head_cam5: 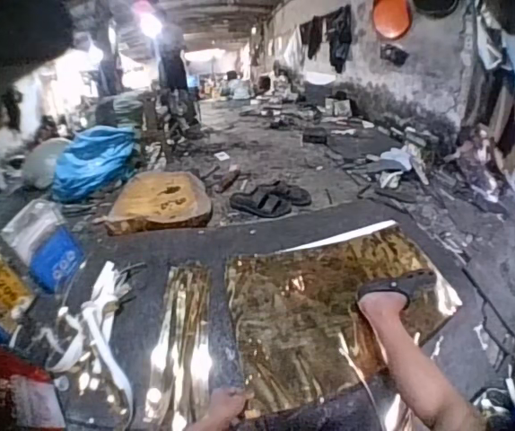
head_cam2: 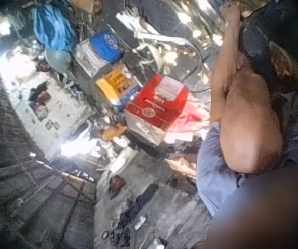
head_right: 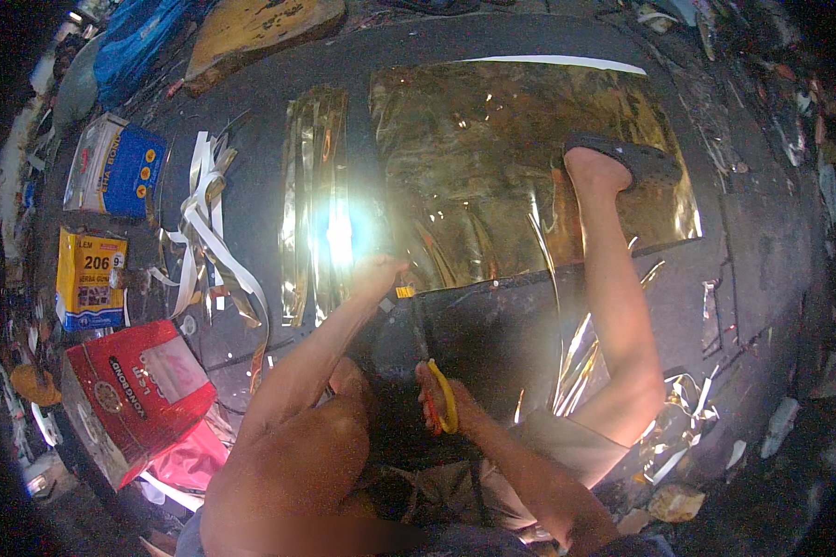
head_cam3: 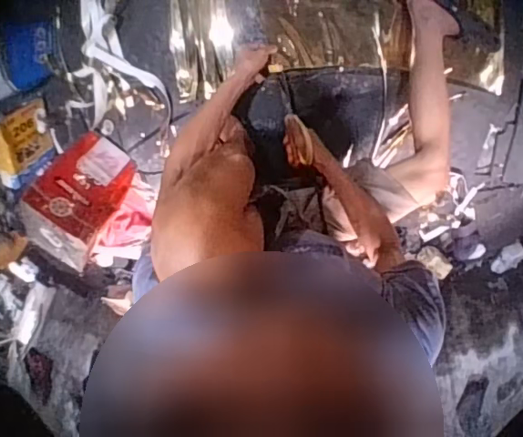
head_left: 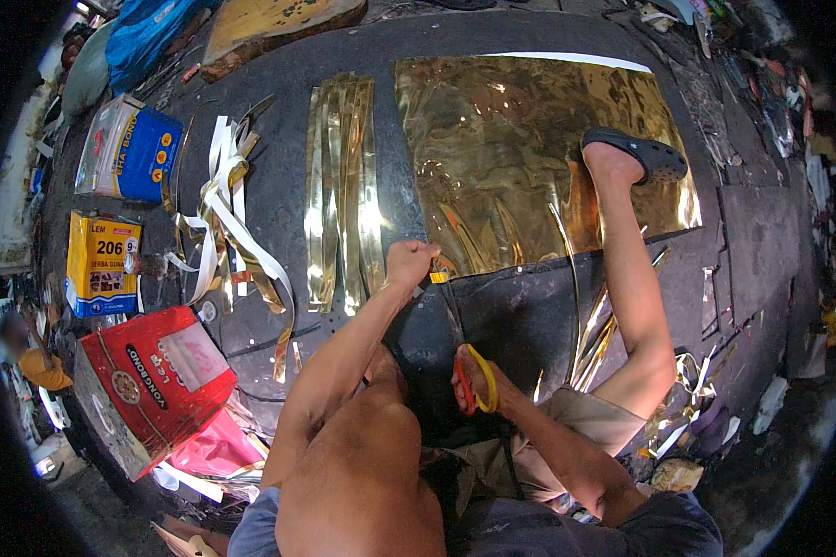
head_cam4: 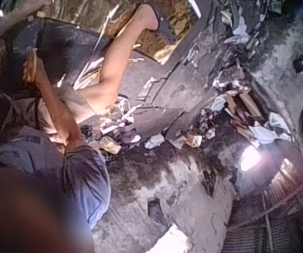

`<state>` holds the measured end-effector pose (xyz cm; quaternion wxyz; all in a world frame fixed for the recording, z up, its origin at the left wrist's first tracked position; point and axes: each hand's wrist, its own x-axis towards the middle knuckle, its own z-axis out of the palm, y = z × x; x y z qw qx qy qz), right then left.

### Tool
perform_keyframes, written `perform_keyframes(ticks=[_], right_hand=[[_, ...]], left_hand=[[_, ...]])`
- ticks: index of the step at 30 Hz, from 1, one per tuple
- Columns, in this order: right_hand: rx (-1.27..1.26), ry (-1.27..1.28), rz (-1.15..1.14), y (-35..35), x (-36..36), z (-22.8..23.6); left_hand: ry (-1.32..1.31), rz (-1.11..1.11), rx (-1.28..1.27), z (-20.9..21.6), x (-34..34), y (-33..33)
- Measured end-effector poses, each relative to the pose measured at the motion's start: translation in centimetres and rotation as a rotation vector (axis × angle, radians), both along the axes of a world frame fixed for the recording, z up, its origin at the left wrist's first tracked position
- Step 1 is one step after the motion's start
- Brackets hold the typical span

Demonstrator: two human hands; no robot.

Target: The person sits on the floor and uses scissors to cut a large sheet of gold-colored material into long strips. They then peel the backing off the strips and place them on a red box.

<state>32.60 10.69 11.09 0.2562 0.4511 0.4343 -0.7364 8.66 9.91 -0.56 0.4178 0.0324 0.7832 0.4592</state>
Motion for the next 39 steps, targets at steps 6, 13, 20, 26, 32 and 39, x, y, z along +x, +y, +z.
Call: perform_keyframes(ticks=[6,13,20,26,32,39], right_hand=[[-0.091,0.087,-0.104,1.2,-0.2,0.1],[0.064,0.029,-0.186,1.6,-1.6,-1.0],[0.137,0.016,-0.137,2.6,-2.3,-1.9],[0.145,-0.003,-0.067,2.6,-2.7,-1.7],[0.216,-0.022,0.035,3.2,-3.8,-1.9],[0.255,-0.022,-0.007,3.1,-4.1,-1.3]], left_hand=[[0.144,-0.053,-0.024,1.4,0.2,0.2],[0.113,-0.088,0.053,-0.5,-0.2,0.3],[0.141,-0.204,0.077,0.6,2.5,-1.5],[0.316,-0.297,0.119,1.0,3.3,-2.3],[0.399,-0.255,0.114,1.6,4.0,-2.4],[0.332,-0.207,0.202,1.2,4.0,-2.3]])
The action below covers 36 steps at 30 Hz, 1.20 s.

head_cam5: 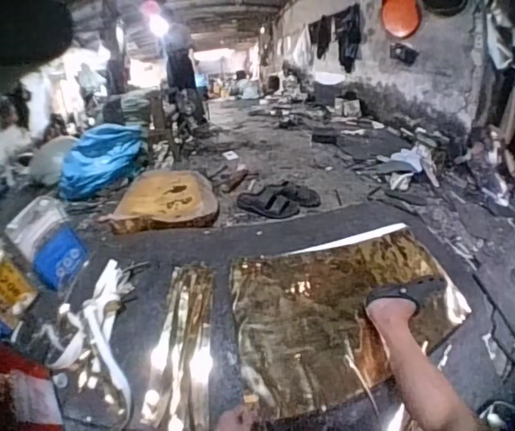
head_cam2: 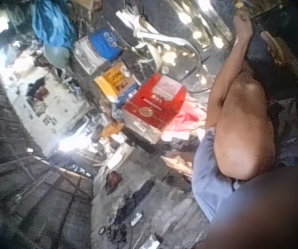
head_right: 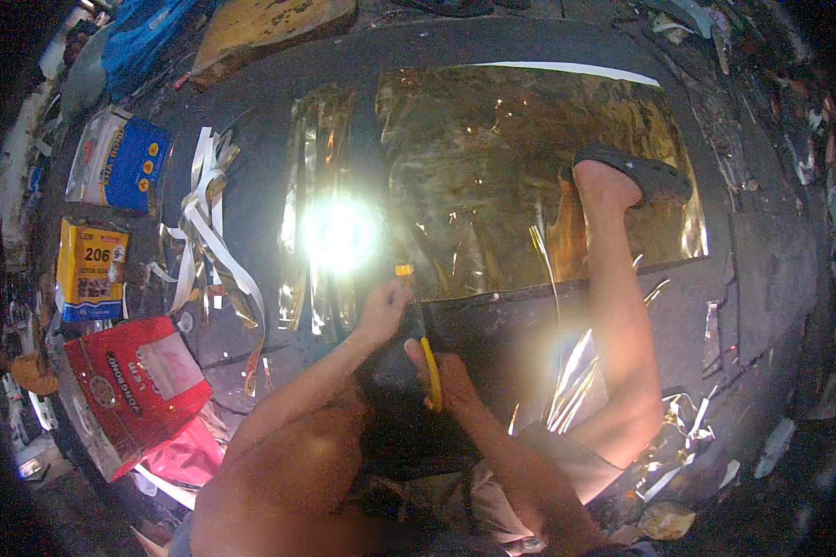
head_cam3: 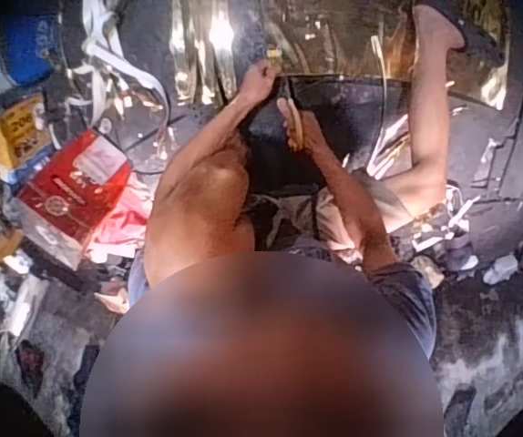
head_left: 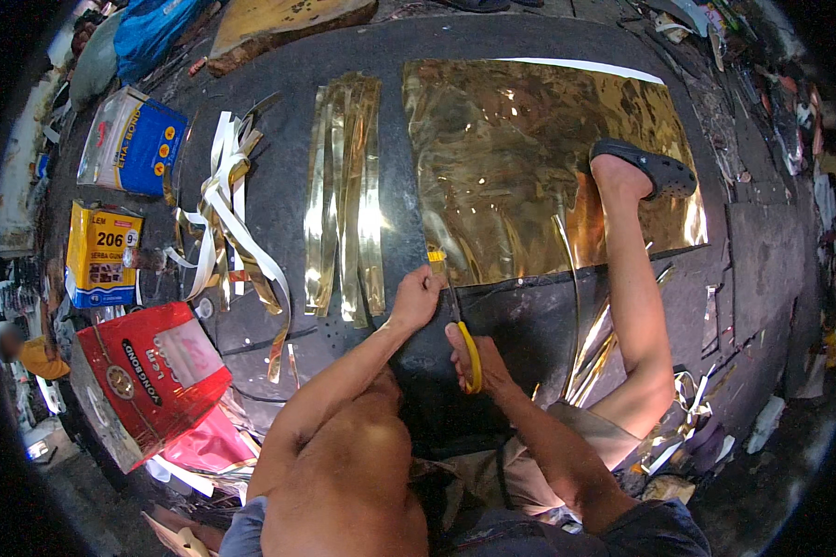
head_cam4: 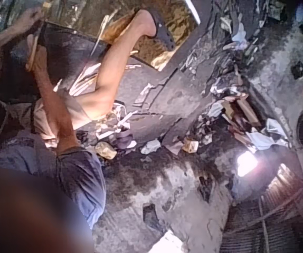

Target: The person sits on the floor and uses scissors to cut a large sheet of gold-colored material into long strips. They then peel the backing off the strips and place them on a red box.

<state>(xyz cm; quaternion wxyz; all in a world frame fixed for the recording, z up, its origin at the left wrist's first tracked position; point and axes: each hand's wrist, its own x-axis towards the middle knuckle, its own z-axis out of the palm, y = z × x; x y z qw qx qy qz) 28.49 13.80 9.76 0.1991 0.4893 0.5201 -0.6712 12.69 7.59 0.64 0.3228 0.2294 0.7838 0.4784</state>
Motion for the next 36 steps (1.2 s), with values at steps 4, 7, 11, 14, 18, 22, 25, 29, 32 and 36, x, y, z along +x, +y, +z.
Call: perform_keyframes(ticks=[4,7,11,14,18,22,25,29,32,36], right_hand=[[0.065,-0.001,0.004,0.1,-0.4,0.3],[0.092,0.042,-0.006,0.5,-1.3,0.5],[0.035,-0.041,-0.001,1.3,-2.8,0.1],[0.083,0.027,-0.051,1.8,-3.7,-1.5],[-0.035,0.177,-0.138,3.0,-4.8,-4.9],[0.153,0.307,0.048,4.7,-7.1,-6.8],[0.423,0.481,0.059,6.0,-10.1,-6.2],[0.302,0.314,-0.031,8.1,-14.0,-4.3],[0.301,0.246,0.038,9.7,-16.2,-3.0],[0.497,0.440,0.072,11.3,-19.4,-2.2]], left_hand=[[-0.104,0.006,0.007,0.1,-0.3,0.0],[-0.152,0.002,-0.008,0.9,-0.6,-0.2],[-0.230,-0.079,-0.062,2.1,-1.4,-0.2],[-0.280,-0.092,-0.013,2.9,-1.8,-0.1],[-0.335,-0.063,0.097,4.9,-1.9,0.1],[-0.519,0.010,0.101,7.6,-1.7,0.1],[-0.371,-0.034,-0.019,8.8,-2.1,0.1],[-0.366,-0.018,0.027,9.4,-2.2,-0.1],[-0.420,-0.026,0.065,9.7,-2.2,-0.4],[-0.451,-0.020,0.081,10.4,-2.3,-1.0]])
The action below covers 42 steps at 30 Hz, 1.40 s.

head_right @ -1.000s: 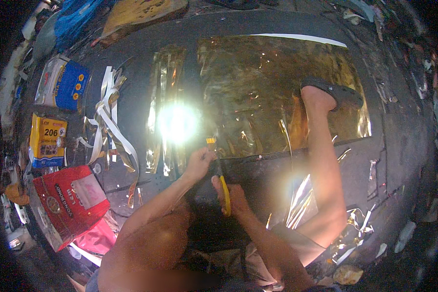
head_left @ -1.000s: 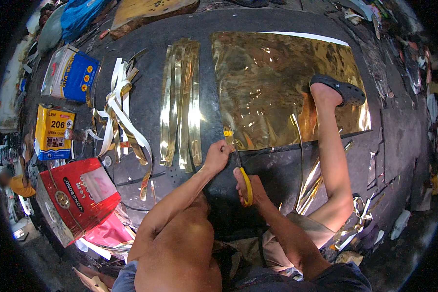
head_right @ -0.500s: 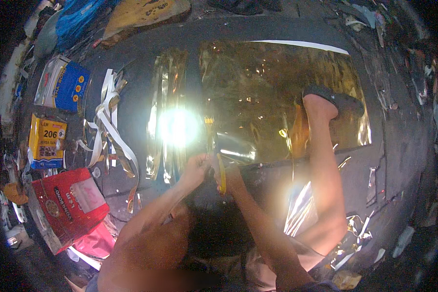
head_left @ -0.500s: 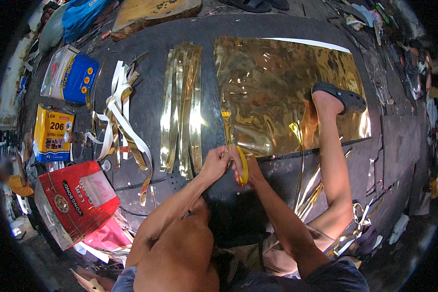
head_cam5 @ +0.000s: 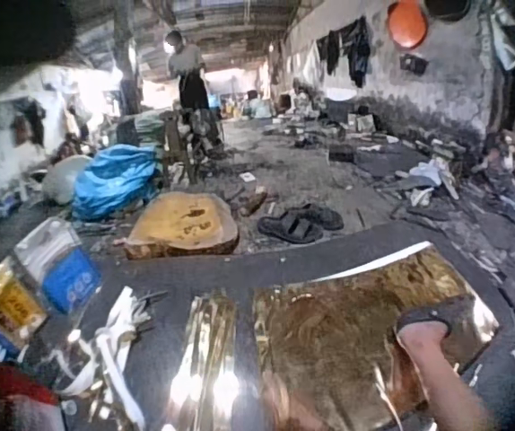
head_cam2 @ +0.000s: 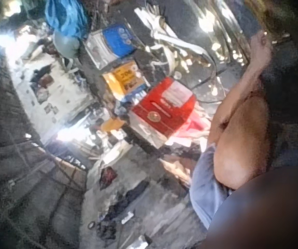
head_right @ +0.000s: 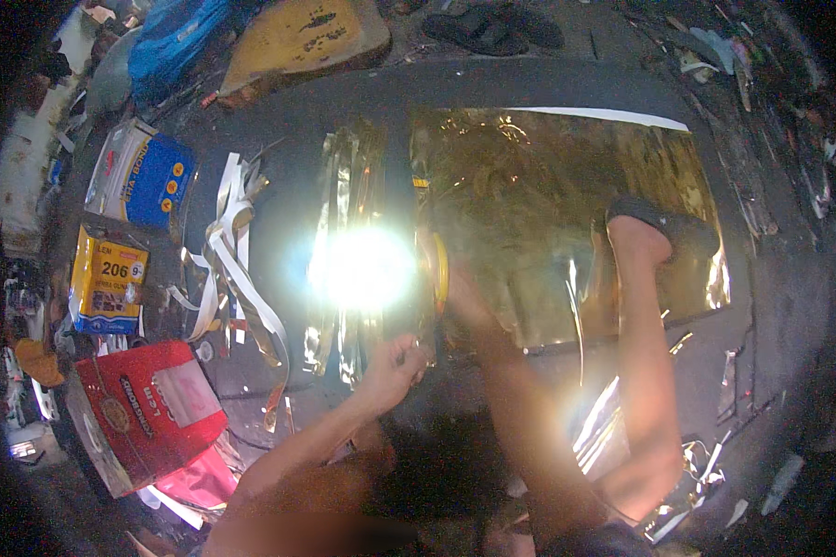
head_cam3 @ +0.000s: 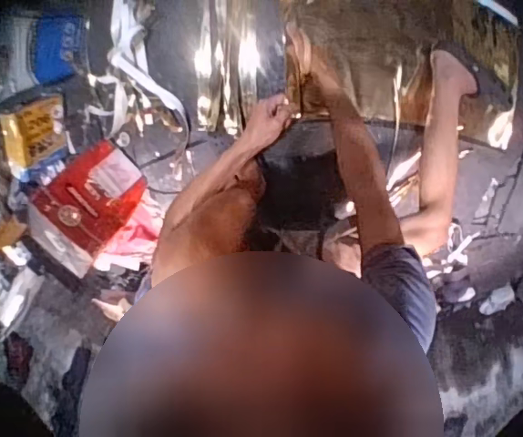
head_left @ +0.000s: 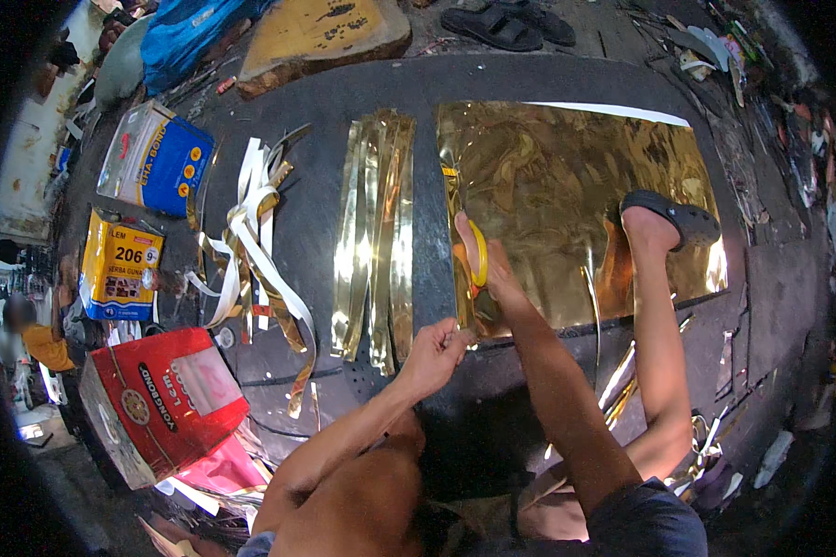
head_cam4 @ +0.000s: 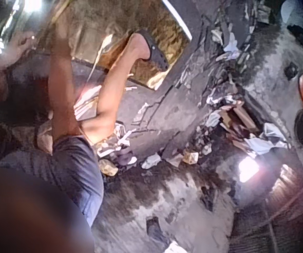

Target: The person sits on the floor and uses scissors to cut a large sheet of gold-colored material into long strips. They then peel the backing off the strips and place them on a red box.

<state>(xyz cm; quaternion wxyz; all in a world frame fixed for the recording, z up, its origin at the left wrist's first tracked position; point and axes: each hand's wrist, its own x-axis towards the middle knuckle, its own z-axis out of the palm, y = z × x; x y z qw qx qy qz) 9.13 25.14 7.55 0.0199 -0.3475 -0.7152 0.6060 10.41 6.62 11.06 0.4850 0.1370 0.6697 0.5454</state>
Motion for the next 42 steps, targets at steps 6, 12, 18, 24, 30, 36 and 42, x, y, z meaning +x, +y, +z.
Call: perform_keyframes(ticks=[6,12,18,24,30,36,42], right_hand=[[-0.208,-0.298,0.049,5.3,-6.7,-0.8],[-0.069,-0.165,0.029,9.4,-13.9,-2.2],[-0.016,-0.178,0.056,11.1,-16.0,-4.5],[-0.049,0.167,0.102,12.1,-18.7,-6.5],[-0.092,0.096,0.045,11.8,-17.7,-4.5],[-0.216,0.002,-0.093,10.8,-15.8,-2.8],[-0.109,-0.173,-0.099,6.3,-8.0,-2.1]], left_hand=[[0.107,-0.041,0.067,1.7,0.0,-1.1],[0.100,-0.079,0.023,3.6,-0.6,-2.3],[0.043,-0.058,0.024,4.4,-0.9,-2.4],[0.098,-0.069,0.045,4.9,-0.7,-3.4],[0.075,-0.045,-0.025,4.1,-0.8,-4.1],[0.161,-0.010,-0.166,-0.7,-1.4,-5.7],[1.003,-0.124,-0.675,-1.4,-2.8,-8.1]])
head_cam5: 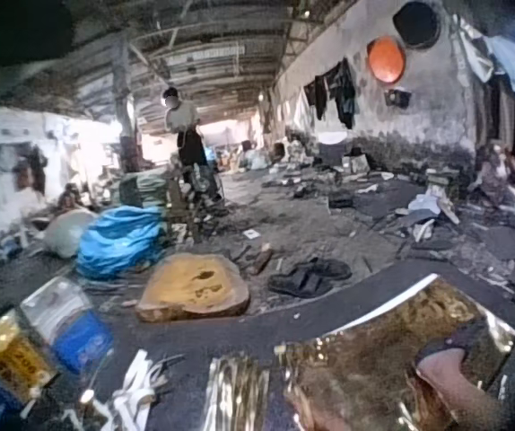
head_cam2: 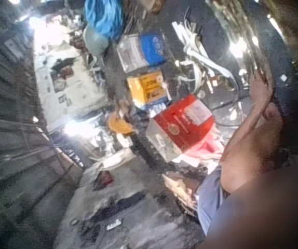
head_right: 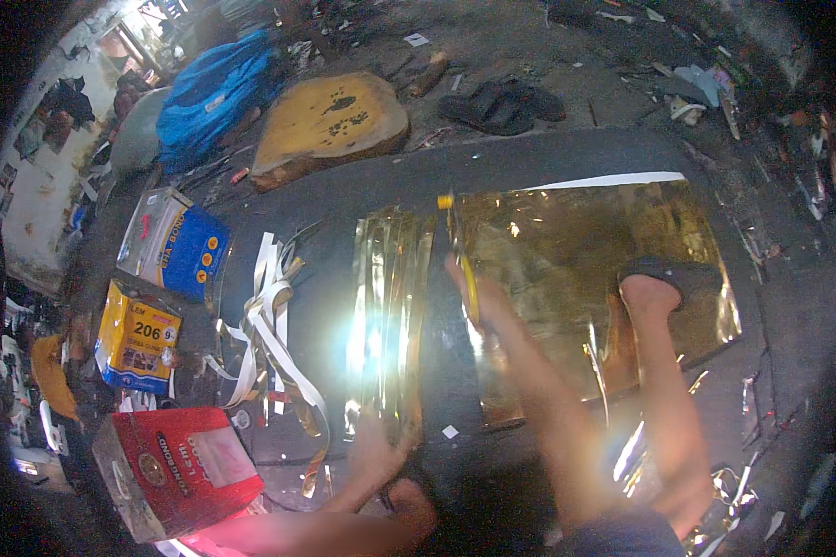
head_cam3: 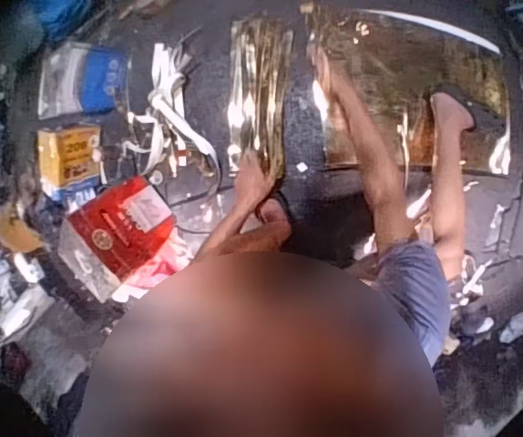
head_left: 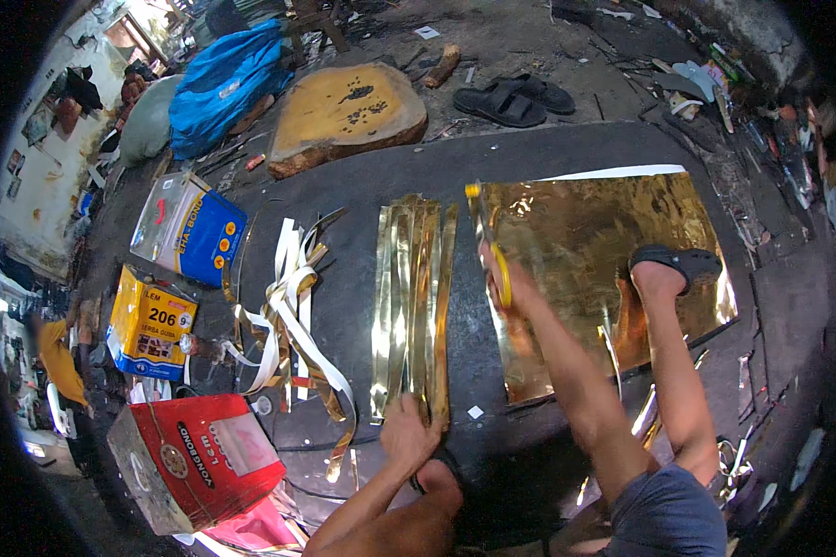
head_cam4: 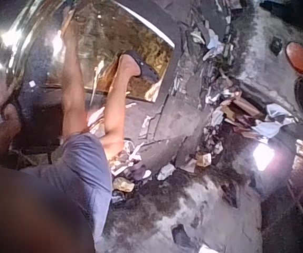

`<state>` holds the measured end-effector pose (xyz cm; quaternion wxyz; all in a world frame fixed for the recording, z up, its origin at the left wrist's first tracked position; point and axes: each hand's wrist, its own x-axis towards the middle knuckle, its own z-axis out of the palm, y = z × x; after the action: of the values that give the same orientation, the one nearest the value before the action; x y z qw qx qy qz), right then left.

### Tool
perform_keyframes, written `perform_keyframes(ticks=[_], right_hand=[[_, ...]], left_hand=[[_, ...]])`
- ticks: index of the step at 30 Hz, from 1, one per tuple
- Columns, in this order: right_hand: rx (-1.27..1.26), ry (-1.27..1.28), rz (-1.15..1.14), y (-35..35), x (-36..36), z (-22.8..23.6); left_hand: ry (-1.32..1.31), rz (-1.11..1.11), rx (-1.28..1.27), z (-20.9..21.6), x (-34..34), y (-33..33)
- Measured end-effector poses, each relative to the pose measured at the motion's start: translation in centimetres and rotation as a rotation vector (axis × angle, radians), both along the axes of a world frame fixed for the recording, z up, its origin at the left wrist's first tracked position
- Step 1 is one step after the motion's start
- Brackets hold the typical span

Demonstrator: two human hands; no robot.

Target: The person sits on the floor and uses scissors to cut a large sheet of gold-colored material into long strips. They then peel the backing off the strips and place them on a red box.

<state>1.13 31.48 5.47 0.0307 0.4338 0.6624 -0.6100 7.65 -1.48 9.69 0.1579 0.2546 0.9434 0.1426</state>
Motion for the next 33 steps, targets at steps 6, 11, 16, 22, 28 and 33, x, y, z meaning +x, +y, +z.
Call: perform_keyframes(ticks=[6,11,16,22,28,33], right_hand=[[0.363,-0.152,0.282,-12.3,18.1,3.6],[0.511,-0.500,0.284,-20.3,25.9,4.1],[0.612,-0.572,0.429,-21.9,29.1,3.0],[0.347,-0.623,0.870,-18.6,27.4,4.1],[0.498,-0.331,0.686,-3.4,11.1,3.6],[1.022,0.076,0.383,9.8,-7.5,0.1]], left_hand=[[0.160,-0.609,0.290,-0.7,-3.3,4.5],[0.187,-0.583,-0.089,-3.3,-7.5,5.7],[0.256,-0.453,-0.042,-3.5,-8.7,5.5],[0.024,-0.390,0.018,-2.6,-9.7,7.1],[-0.122,-0.331,0.159,-2.0,-12.5,8.2],[-0.227,-0.307,0.335,-3.9,-13.8,9.3]])
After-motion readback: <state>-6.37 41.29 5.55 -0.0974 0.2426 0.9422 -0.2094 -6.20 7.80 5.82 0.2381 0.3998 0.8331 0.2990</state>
